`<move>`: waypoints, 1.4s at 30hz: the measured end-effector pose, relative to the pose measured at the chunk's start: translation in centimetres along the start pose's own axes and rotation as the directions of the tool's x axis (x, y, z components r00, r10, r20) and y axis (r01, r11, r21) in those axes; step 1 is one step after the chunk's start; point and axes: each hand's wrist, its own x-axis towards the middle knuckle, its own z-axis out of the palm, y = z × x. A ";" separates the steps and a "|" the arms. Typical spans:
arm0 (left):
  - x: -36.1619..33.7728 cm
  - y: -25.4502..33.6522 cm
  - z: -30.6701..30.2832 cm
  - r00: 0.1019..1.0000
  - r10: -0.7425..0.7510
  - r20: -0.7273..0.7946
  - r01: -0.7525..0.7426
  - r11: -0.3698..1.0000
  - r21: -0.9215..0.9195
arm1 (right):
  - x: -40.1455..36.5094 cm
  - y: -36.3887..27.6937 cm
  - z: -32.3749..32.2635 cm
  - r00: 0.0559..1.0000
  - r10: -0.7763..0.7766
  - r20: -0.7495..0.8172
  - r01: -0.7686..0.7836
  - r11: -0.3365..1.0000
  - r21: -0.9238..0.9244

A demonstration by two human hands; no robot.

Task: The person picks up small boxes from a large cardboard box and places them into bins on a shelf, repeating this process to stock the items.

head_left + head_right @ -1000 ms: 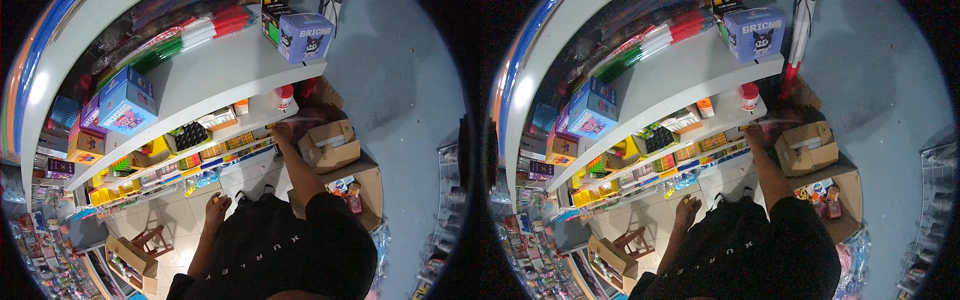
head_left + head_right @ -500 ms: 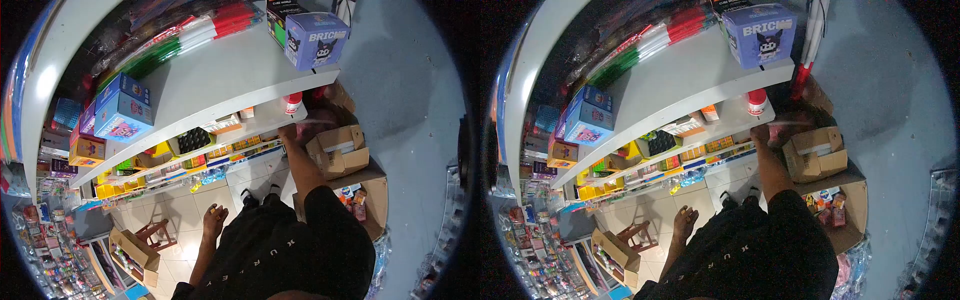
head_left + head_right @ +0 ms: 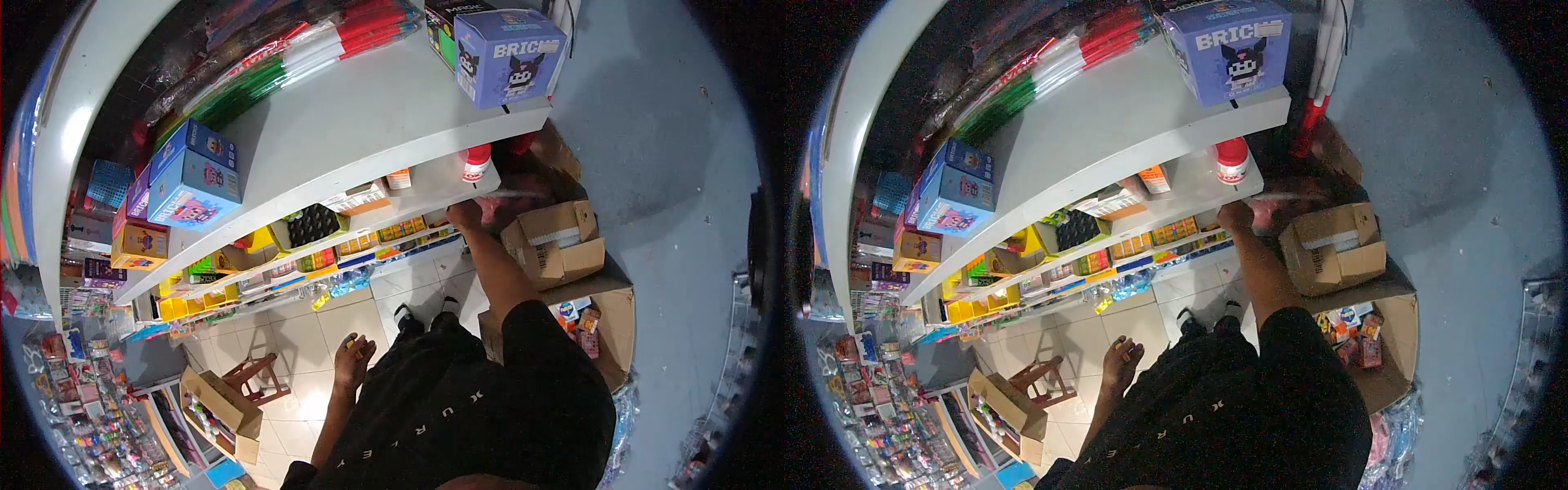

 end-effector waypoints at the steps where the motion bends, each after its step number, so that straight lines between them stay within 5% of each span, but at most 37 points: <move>1: -0.1 0.3 0.1 1.000 -0.004 0.009 0.004 1.000 -0.003 | -0.1 -0.2 -0.2 1.000 0.004 -0.005 -0.004 1.000 0.014; 4: -0.8 2.1 1.5 0.998 0.045 0.035 -0.051 0.982 0.182 | -0.4 -0.3 0.1 0.996 -0.028 -0.089 0.032 0.998 0.049; 6: -2.0 5.2 4.4 0.984 0.153 0.090 -0.177 0.828 0.532 | -0.3 0.0 1.0 0.985 -0.058 -0.160 0.082 0.985 0.151; 7: -0.3 4.7 3.7 0.993 0.024 0.115 -0.028 0.999 0.029 | -0.6 -0.2 0.7 0.987 -0.047 -0.152 0.084 0.966 0.245; 8: 1.4 4.2 3.0 0.985 -0.105 0.139 0.159 0.866 -0.474 | -1.9 -1.0 -0.7 0.999 -0.005 -0.043 0.023 0.907 0.420; 9: 2.1 5.1 3.8 0.985 -0.079 0.154 0.136 0.901 -0.411 | -3.5 -2.1 -2.2 0.997 0.017 0.079 -0.060 0.817 0.573; 11: 2.8 7.3 7.0 0.989 -0.007 0.145 0.049 0.956 -0.291 | -7.0 -3.9 -2.8 0.918 -0.021 0.396 -0.382 0.227 0.896; 12: 4.1 7.5 7.6 0.983 -0.016 0.184 0.080 0.934 -0.349 | -8.9 -4.5 -3.3 0.849 -0.108 0.517 -0.527 -0.123 0.841; 13: 4.3 8.3 9.1 0.970 0.070 0.231 -0.020 0.976 -0.216 | -10.8 -5.4 -4.2 0.848 -0.247 0.469 -0.521 -0.228 0.822; 15: 6.0 9.3 11.0 0.962 -0.011 0.272 0.114 0.924 -0.366 | -14.3 -7.6 -6.8 0.824 -0.481 0.301 -0.521 -0.432 0.736; 18: 7.2 9.5 12.8 0.930 0.094 0.356 0.053 0.922 -0.384 | -18.5 -11.2 -11.5 0.845 -0.355 0.400 -0.523 -0.390 0.758; 24: 6.2 11.2 15.1 0.886 0.130 0.445 -0.089 0.990 -0.113 | -21.0 -11.8 -12.9 0.906 -0.280 0.319 -0.379 -0.197 0.904; 27: 5.7 12.0 15.2 0.932 0.055 0.358 -0.068 0.997 0.023 | -20.8 -11.5 -12.9 0.905 -0.255 0.340 -0.384 -0.150 0.911; 31: 7.8 9.8 14.0 0.925 0.042 0.378 0.035 0.981 -0.193 | -20.0 -8.8 -9.6 0.896 -0.241 0.373 -0.404 -0.094 0.910; 34: 7.0 9.8 14.1 0.918 0.044 0.395 0.011 0.991 -0.136 | -21.1 -13.2 -13.7 0.908 -0.025 0.417 -0.389 0.315 0.866; 35: 6.7 9.8 14.1 0.912 0.033 0.408 0.001 0.997 -0.083 | -21.3 -13.3 -12.8 0.935 -0.044 0.353 -0.319 0.337 0.886; 37: 7.0 8.9 13.4 0.882 -0.013 0.471 -0.010 0.999 0.047 | -21.0 -12.7 -9.6 0.973 -0.084 0.215 -0.169 0.376 0.911; 40: 7.4 7.7 12.3 0.912 -0.125 0.391 0.068 0.986 0.155 | -19.5 -10.8 -7.4 0.899 0.011 0.438 -0.432 0.191 0.882; 41: 7.2 7.7 11.9 0.923 -0.159 0.351 0.104 0.980 0.171 | -18.3 -10.2 -6.6 0.866 0.177 0.467 -0.492 0.140 0.859; 42: 7.4 7.2 11.3 0.921 -0.194 0.337 0.140 0.974 0.179 | -16.2 -8.0 -4.4 0.910 0.236 0.342 -0.412 0.400 0.819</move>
